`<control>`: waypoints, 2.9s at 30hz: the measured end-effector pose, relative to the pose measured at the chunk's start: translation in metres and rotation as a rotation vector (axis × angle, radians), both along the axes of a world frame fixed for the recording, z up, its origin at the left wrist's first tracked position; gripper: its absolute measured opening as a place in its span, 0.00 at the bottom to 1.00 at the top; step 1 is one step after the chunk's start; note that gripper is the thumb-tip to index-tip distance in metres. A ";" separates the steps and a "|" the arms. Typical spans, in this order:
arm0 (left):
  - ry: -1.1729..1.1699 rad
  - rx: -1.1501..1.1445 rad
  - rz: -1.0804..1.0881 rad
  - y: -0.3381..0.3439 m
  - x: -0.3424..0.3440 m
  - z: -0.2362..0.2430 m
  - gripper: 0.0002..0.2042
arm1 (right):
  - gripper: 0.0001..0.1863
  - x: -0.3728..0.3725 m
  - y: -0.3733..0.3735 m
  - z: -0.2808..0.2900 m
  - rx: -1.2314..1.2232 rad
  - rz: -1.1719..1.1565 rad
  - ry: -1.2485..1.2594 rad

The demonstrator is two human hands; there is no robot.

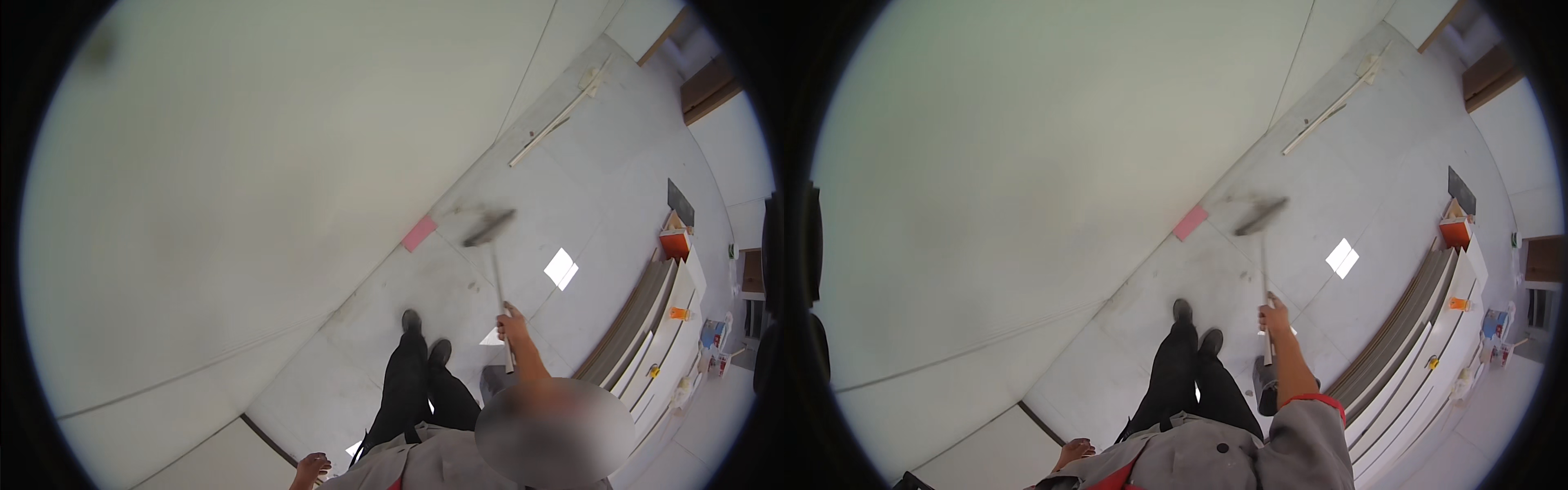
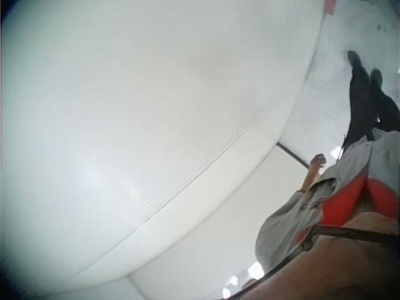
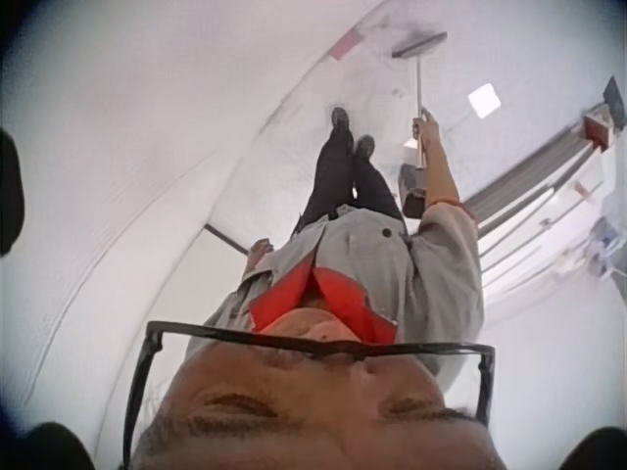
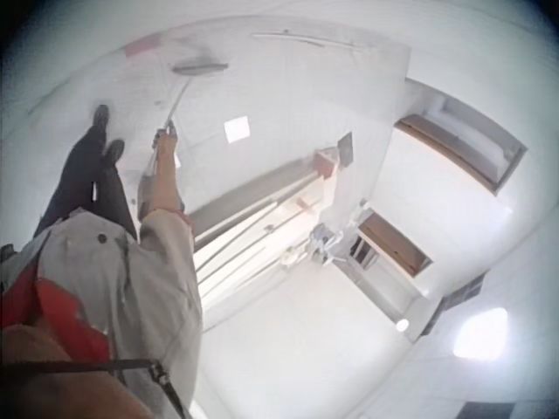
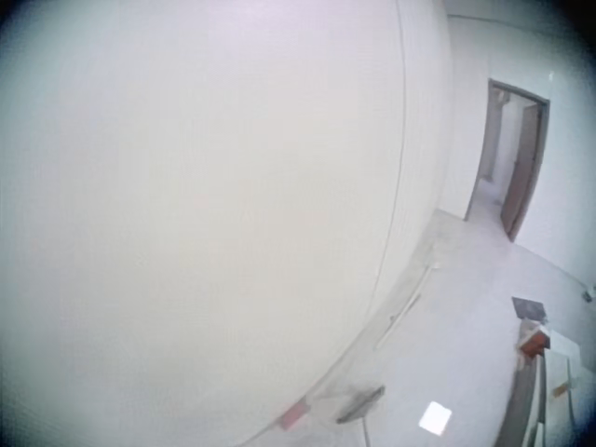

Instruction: The person kneels and applies yellow tape along the bottom edge of a wall panel, then places a long trim piece along the taped line. They later sweep the floor with a broom and dustpan while another person moves a large panel nearby.

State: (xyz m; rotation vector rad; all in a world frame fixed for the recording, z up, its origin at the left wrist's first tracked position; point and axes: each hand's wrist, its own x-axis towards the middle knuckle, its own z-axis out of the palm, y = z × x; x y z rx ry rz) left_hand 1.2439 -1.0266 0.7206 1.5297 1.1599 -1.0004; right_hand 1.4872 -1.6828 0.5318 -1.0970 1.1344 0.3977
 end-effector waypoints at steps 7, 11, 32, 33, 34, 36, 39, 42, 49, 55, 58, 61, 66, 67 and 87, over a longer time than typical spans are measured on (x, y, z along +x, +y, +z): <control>0.029 -0.149 -0.660 -0.029 0.154 -0.128 0.16 | 0.38 0.002 -0.060 0.070 -0.170 -0.108 -0.084; -0.527 0.109 -1.580 -0.068 0.281 -0.214 0.22 | 0.37 0.042 -0.033 0.062 -0.185 -0.141 -0.102; -0.412 0.497 -0.082 -0.404 0.581 -0.756 0.35 | 0.10 0.128 -0.057 -0.195 0.240 -0.232 0.160; -0.390 0.473 0.057 -0.436 0.581 -0.763 0.36 | 0.11 0.124 -0.063 -0.198 0.248 -0.261 0.199; -0.378 0.461 0.202 -0.458 0.582 -0.765 0.38 | 0.11 0.123 -0.069 -0.199 0.267 -0.283 0.225; -0.442 0.626 0.170 -0.457 0.582 -0.778 0.34 | 0.12 0.125 -0.077 -0.199 0.315 -0.274 0.251; -0.396 0.699 0.177 -0.443 0.575 -0.778 0.32 | 0.12 0.133 -0.087 -0.195 0.345 -0.250 0.272; -0.343 0.698 0.118 -0.433 0.576 -0.771 0.30 | 0.12 0.138 -0.091 -0.191 0.354 -0.238 0.269; -0.267 0.741 -0.303 -0.456 0.592 -0.731 0.29 | 0.11 0.145 -0.095 -0.194 0.393 -0.263 0.299; -0.977 0.673 -1.393 -0.551 0.637 -0.699 0.19 | 0.11 0.145 -0.087 -0.200 0.381 -0.318 0.263; -0.910 0.681 -1.642 -0.530 0.652 -0.721 0.16 | 0.11 0.141 -0.083 -0.200 0.360 -0.284 0.242; -1.034 0.612 -1.739 -0.528 0.649 -0.721 0.15 | 0.11 0.141 -0.078 -0.200 0.339 -0.296 0.259; -1.157 0.571 -1.748 -0.515 0.652 -0.726 0.16 | 0.11 0.146 -0.078 -0.198 0.358 -0.316 0.293; -1.136 0.557 -1.729 -0.514 0.652 -0.729 0.16 | 0.11 0.145 -0.080 -0.198 0.363 -0.314 0.299; -0.993 0.990 -0.891 -0.445 0.554 -0.745 0.27 | 0.12 0.157 -0.078 -0.185 0.390 -0.251 0.347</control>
